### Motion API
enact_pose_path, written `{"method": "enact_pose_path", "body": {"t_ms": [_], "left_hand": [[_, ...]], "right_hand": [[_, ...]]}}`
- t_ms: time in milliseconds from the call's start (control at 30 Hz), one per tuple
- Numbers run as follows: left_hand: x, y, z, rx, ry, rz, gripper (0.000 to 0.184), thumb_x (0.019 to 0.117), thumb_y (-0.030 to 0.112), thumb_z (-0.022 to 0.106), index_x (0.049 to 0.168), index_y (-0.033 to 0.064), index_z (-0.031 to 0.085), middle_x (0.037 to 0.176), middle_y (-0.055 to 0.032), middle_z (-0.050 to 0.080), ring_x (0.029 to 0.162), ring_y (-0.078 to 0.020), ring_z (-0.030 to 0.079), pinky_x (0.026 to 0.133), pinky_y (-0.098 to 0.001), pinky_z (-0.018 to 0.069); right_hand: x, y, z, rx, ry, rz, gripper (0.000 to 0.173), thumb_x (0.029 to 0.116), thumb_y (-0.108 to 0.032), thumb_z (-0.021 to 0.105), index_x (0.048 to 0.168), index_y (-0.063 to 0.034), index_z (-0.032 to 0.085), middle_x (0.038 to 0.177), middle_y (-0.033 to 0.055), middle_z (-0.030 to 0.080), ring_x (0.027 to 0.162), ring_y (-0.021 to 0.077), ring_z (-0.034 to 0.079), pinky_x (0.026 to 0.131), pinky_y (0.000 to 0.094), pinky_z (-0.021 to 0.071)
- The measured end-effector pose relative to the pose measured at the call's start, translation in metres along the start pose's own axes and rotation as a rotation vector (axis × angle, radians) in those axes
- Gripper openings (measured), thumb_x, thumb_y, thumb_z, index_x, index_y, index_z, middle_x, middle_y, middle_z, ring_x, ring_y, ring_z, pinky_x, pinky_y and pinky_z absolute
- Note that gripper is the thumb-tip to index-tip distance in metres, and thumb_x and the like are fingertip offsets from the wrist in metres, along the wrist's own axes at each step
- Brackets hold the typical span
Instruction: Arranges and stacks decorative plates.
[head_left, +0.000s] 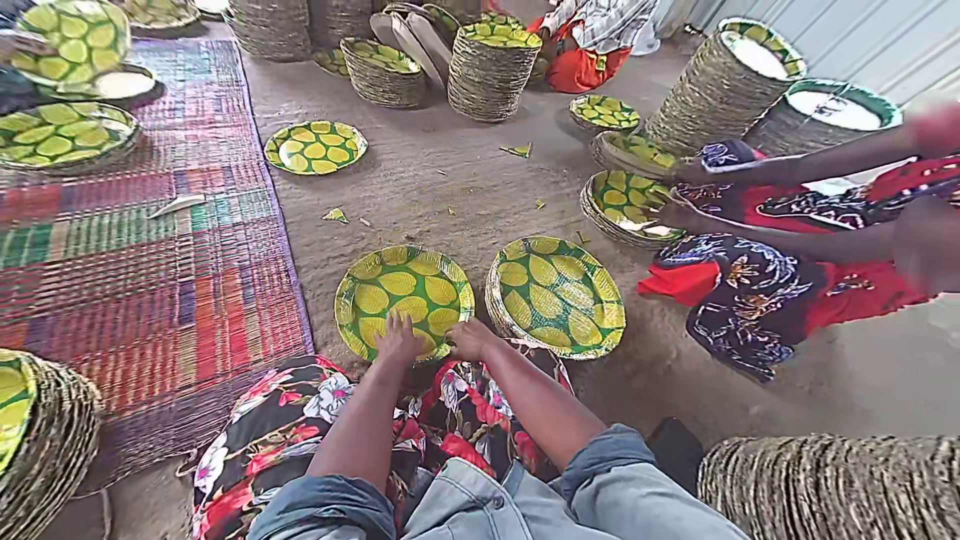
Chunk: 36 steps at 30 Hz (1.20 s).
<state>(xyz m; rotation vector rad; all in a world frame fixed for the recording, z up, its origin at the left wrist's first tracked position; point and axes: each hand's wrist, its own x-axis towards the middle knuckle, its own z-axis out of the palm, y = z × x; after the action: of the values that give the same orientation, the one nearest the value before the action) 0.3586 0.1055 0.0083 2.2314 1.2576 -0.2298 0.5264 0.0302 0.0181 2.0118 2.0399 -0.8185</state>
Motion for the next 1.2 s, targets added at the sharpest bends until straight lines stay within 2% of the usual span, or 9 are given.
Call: {"method": "enact_pose_path", "body": {"t_ms": [133, 267, 500, 667, 800, 933, 1033, 1100, 1200], "left_hand": [[0.003, 0.002, 0.016, 0.128, -0.251, -0.047, 0.084, 0.1038, 0.041, 0.058, 0.166, 0.0070, 0.011, 0.173, -0.0185, -0.004, 0.160, -0.0383, -0.002, 0.121, -0.0702, 0.0142], [0.009, -0.002, 0.014, 0.109, -0.233, -0.021, 0.084, 0.1028, 0.041, 0.059, 0.166, 0.0080, 0.013, 0.173, -0.0173, -0.002, 0.161, -0.0368, -0.001, 0.122, -0.0689, 0.0137], [0.012, -0.003, 0.012, 0.072, -0.201, -0.024, 0.081, 0.1010, 0.039, 0.063, 0.164, 0.0078, 0.022, 0.173, -0.0177, 0.006, 0.160, -0.0368, 0.006, 0.121, -0.0697, 0.0173], [0.009, -0.001, 0.004, -0.192, 0.519, 0.058, 0.070, 0.1090, 0.037, 0.044, 0.162, -0.0032, 0.021, 0.168, -0.0298, 0.014, 0.158, -0.0432, 0.013, 0.123, -0.0676, 0.0114], [0.015, -0.009, -0.006, -0.265, 0.999, 0.063, 0.071, 0.1067, 0.041, 0.027, 0.161, -0.0045, 0.022, 0.169, -0.0284, 0.012, 0.159, -0.0423, 0.011, 0.126, -0.0607, 0.0079], [0.001, -0.007, -0.005, -0.101, 0.283, -0.054, 0.068, 0.1073, 0.036, 0.049, 0.161, 0.0011, 0.027, 0.169, -0.0270, 0.014, 0.158, -0.0424, 0.012, 0.124, -0.0669, 0.0117], [0.005, -0.004, 0.014, 0.079, -0.166, -0.089, 0.087, 0.1021, 0.040, 0.059, 0.165, 0.0051, 0.010, 0.172, -0.0216, 0.001, 0.160, -0.0397, 0.001, 0.121, -0.0721, 0.0086], [0.006, -0.001, 0.018, 0.095, -0.177, -0.095, 0.089, 0.1016, 0.041, 0.060, 0.165, 0.0046, 0.009, 0.173, -0.0211, 0.000, 0.160, -0.0388, 0.001, 0.122, -0.0710, 0.0090], [0.009, 0.000, 0.014, 0.102, -0.162, -0.094, 0.089, 0.1023, 0.041, 0.058, 0.165, 0.0052, 0.006, 0.173, -0.0200, -0.003, 0.160, -0.0370, -0.002, 0.123, -0.0686, 0.0063]], "right_hand": [[-0.015, 0.011, -0.017, 0.114, 0.445, 0.395, 0.050, 0.1042, -0.023, 0.058, 0.149, -0.0024, 0.052, 0.159, 0.0204, 0.044, 0.150, 0.0366, 0.039, 0.122, 0.0625, 0.0242], [-0.021, 0.030, -0.027, 0.237, 0.379, 0.803, 0.044, 0.1049, -0.012, 0.050, 0.146, 0.0040, 0.051, 0.156, 0.0280, 0.043, 0.147, 0.0421, 0.039, 0.116, 0.0645, 0.0302], [-0.024, 0.036, -0.028, 0.252, 0.561, 0.850, 0.048, 0.1084, -0.040, 0.050, 0.138, -0.0046, 0.061, 0.141, 0.0216, 0.060, 0.137, 0.0376, 0.052, 0.116, 0.0618, 0.0314], [-0.026, 0.024, -0.015, 0.052, 1.033, 0.388, 0.028, 0.1038, -0.017, 0.057, 0.115, 0.0041, 0.073, 0.127, 0.0265, 0.067, 0.124, 0.0446, 0.061, 0.103, 0.0627, 0.0445], [-0.011, 0.006, 0.007, 0.002, 0.636, -0.155, 0.025, 0.1036, -0.006, 0.053, 0.116, 0.0013, 0.073, 0.133, 0.0182, 0.068, 0.126, 0.0368, 0.064, 0.106, 0.0545, 0.0496], [0.001, 0.003, 0.002, -0.046, -0.002, -0.026, 0.036, 0.1042, -0.015, 0.051, 0.136, -0.0021, 0.063, 0.145, 0.0204, 0.059, 0.139, 0.0377, 0.051, 0.119, 0.0626, 0.0267], [-0.011, 0.010, -0.005, 0.091, 0.300, 0.221, 0.039, 0.1012, -0.009, 0.055, 0.139, -0.0045, 0.063, 0.153, 0.0175, 0.053, 0.146, 0.0350, 0.044, 0.122, 0.0627, 0.0227], [-0.017, 0.018, -0.012, 0.172, 0.523, 0.445, 0.046, 0.1010, -0.015, 0.062, 0.144, 0.0007, 0.056, 0.156, 0.0223, 0.047, 0.147, 0.0400, 0.041, 0.118, 0.0667, 0.0270], [-0.022, 0.035, -0.023, 0.270, 0.425, 0.744, 0.042, 0.1028, -0.017, 0.058, 0.138, 0.0071, 0.057, 0.151, 0.0288, 0.047, 0.144, 0.0433, 0.042, 0.115, 0.0649, 0.0320]]}}
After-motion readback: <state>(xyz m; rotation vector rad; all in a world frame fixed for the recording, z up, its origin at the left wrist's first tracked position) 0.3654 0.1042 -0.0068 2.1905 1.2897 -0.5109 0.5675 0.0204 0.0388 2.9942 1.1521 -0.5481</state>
